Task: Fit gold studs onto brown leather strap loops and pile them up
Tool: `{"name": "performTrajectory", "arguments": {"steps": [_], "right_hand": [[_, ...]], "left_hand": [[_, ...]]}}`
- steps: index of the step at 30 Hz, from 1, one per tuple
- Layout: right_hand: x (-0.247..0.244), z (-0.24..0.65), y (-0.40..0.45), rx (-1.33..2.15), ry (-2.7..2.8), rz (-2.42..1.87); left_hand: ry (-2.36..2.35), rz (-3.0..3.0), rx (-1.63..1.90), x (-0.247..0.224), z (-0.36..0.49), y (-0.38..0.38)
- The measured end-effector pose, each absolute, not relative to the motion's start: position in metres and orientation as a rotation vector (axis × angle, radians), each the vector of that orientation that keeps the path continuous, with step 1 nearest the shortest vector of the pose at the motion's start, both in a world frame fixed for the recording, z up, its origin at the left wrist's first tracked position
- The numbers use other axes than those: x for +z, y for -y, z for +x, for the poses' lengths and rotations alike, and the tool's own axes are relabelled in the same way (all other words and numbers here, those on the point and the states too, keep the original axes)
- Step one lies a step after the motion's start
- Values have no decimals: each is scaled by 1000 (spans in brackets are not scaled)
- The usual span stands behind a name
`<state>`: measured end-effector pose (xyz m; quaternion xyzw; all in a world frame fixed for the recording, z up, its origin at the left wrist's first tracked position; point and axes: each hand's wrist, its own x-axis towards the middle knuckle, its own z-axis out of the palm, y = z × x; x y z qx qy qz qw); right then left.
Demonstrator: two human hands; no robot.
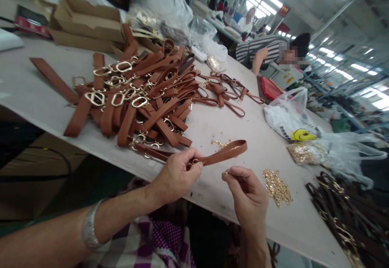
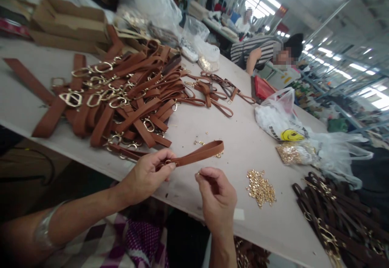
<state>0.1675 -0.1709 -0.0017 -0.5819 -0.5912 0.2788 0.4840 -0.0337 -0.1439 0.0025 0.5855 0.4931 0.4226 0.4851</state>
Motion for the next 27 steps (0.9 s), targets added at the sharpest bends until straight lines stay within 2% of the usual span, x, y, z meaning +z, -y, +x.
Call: {"name": "performTrajectory", "arguments": {"steps": [4, 9, 17, 22, 27], "right_hand": [[0, 122, 172, 506, 1576, -1257], [1, 114, 165, 184, 1747, -1215], [2, 114, 170, 80, 1793, -1189], [-3, 114, 169, 129, 1693, -1216], [-10, 112, 169, 476, 1415, -1300]], "left_hand": [[-1217, 1561, 1085, 0, -32, 145], [-1159, 1621, 1158, -7, -34, 146], [-1060, 1761, 1195, -7, -41, 145], [-1016, 1789, 1196, -8, -42, 144], [-981, 1844, 1167, -7, -42, 145]]}}
